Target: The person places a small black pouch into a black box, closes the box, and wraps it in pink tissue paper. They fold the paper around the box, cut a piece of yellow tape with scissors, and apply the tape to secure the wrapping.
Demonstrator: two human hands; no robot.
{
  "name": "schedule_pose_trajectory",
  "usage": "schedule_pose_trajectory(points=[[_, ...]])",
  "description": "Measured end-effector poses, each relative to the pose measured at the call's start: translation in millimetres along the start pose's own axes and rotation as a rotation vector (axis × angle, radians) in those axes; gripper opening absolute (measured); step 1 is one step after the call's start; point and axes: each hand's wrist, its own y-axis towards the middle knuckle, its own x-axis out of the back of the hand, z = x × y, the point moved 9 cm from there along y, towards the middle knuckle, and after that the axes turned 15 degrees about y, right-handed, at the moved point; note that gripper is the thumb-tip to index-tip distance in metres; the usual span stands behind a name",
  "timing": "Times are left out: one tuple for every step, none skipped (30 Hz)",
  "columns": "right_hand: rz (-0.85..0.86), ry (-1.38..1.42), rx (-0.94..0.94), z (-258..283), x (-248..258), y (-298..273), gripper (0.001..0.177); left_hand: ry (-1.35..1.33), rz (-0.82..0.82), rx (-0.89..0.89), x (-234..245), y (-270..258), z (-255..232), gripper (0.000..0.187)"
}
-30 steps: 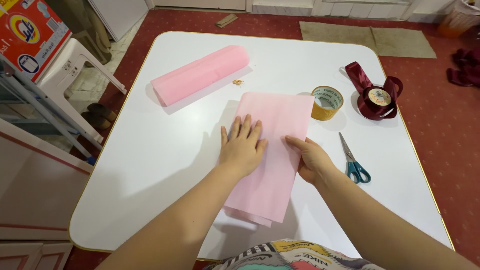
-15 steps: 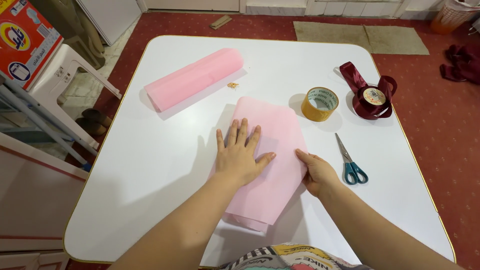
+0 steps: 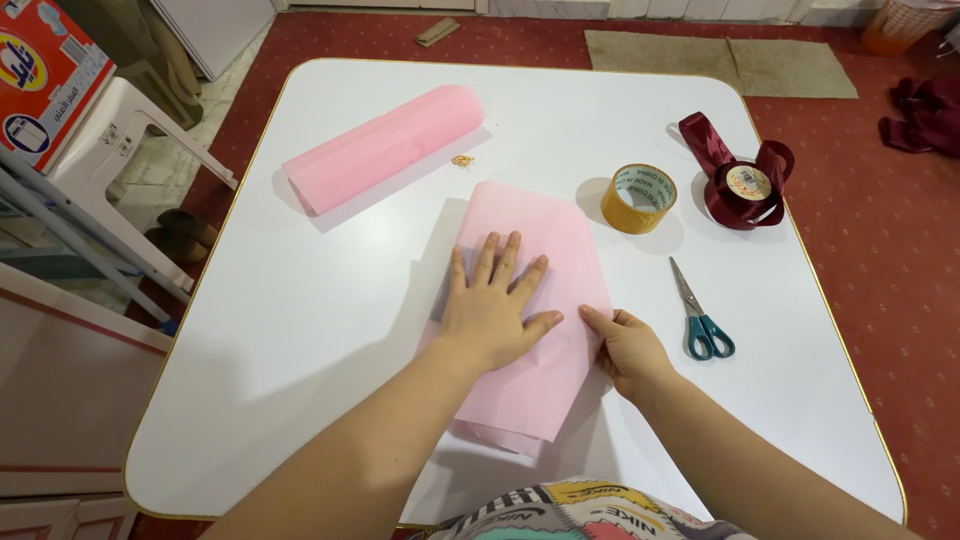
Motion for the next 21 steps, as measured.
schedule_pose_trajectory(points=[[-0.004, -0.039, 0.022, 0.9, 0.1, -0.8, 0.035, 0.049, -0.109, -0.013, 6.8, -0.6, -4.4, 0.075], [-0.01, -0.078, 0.045, 3.2, 0.8, -2.0, 0.035, 0.097, -0.219, -0.026, 13.2, -2.7, -9.9, 0.074], [-0.016, -0.074, 0.058, 4.5, 0.8, -2.9, 0.035, 0.054, -0.219, -0.038, 10.3, -3.6, -14.8, 0.067], [-0.023, -0.069, 0.07, 4.9, 0.4, -3.5, 0.036, 0.011, -0.219, -0.051, 8.1, -3.8, -20.6, 0.06], [-0.031, -0.065, 0.082, 5.0, -0.2, -4.2, 0.036, -0.033, -0.219, -0.064, 7.3, -3.6, -25.2, 0.056], [-0.034, -0.042, 0.064, 2.7, -1.6, -4.5, 0.036, -0.048, -0.16, -0.05, 3.3, -1.6, -25.5, 0.057], [-0.038, -0.02, 0.047, 0.4, -2.9, -4.7, 0.036, -0.063, -0.102, -0.036, 0.8, 0.1, -25.2, 0.058], [-0.045, 0.003, 0.03, -2.0, -2.1, -5.7, 0.035, -0.079, -0.043, -0.024, -1.0, 1.0, -25.7, 0.059], [-0.014, 0.023, -0.014, -7.2, -3.7, -7.2, 0.036, -0.095, -0.016, -0.015, 0.6, 1.2, -25.7, 0.059], [0.018, 0.045, -0.058, -12.5, -4.1, -9.3, 0.036, -0.109, 0.011, -0.007, 2.3, 1.1, -25.1, 0.06], [0.049, 0.066, -0.101, -17.4, -4.4, -11.4, 0.036, -0.124, 0.037, 0.001, 3.9, 1.0, -25.0, 0.061], [0.075, 0.036, -0.123, -21.1, -2.6, -15.0, 0.036, -0.122, 0.034, 0.006, 7.9, 1.4, -25.0, 0.062], [0.101, 0.007, -0.145, -25.5, 1.1, -21.2, 0.036, -0.12, 0.031, 0.011, 11.4, 2.1, -24.8, 0.063], [0.129, -0.023, -0.168, -29.4, 3.2, -27.4, 0.036, -0.116, 0.028, 0.019, 14.5, 1.9, -23.8, 0.063], [0.107, -0.104, -0.168, -29.6, 9.9, -32.7, 0.037, -0.111, 0.039, 0.021, 15.8, 1.8, -23.4, 0.064], [0.081, -0.184, -0.169, -28.7, 17.1, -38.9, 0.038, -0.106, 0.052, 0.022, 16.3, 2.1, -23.6, 0.064], [0.056, -0.265, -0.171, -27.6, 21.1, -43.7, 0.04, -0.102, 0.065, 0.022, 16.3, 2.6, -24.0, 0.065], [-0.015, -0.359, -0.055, -15.0, 25.4, -47.6, 0.039, -0.085, 0.084, 0.029, 15.7, 3.4, -24.3, 0.067], [-0.084, -0.452, 0.061, -2.0, 27.1, -53.6, 0.042, -0.067, 0.103, 0.036, 14.8, 4.2, -24.4, 0.07], [-0.15, -0.546, 0.177, 10.7, 23.1, -58.8, 0.046, -0.049, 0.123, 0.045, 13.3, 4.2, -23.6, 0.073], [-0.083, -0.604, 0.357, 25.7, 3.8, -64.8, 0.047, -0.05, 0.147, 0.058, 11.2, 3.8, -23.2, 0.076]])
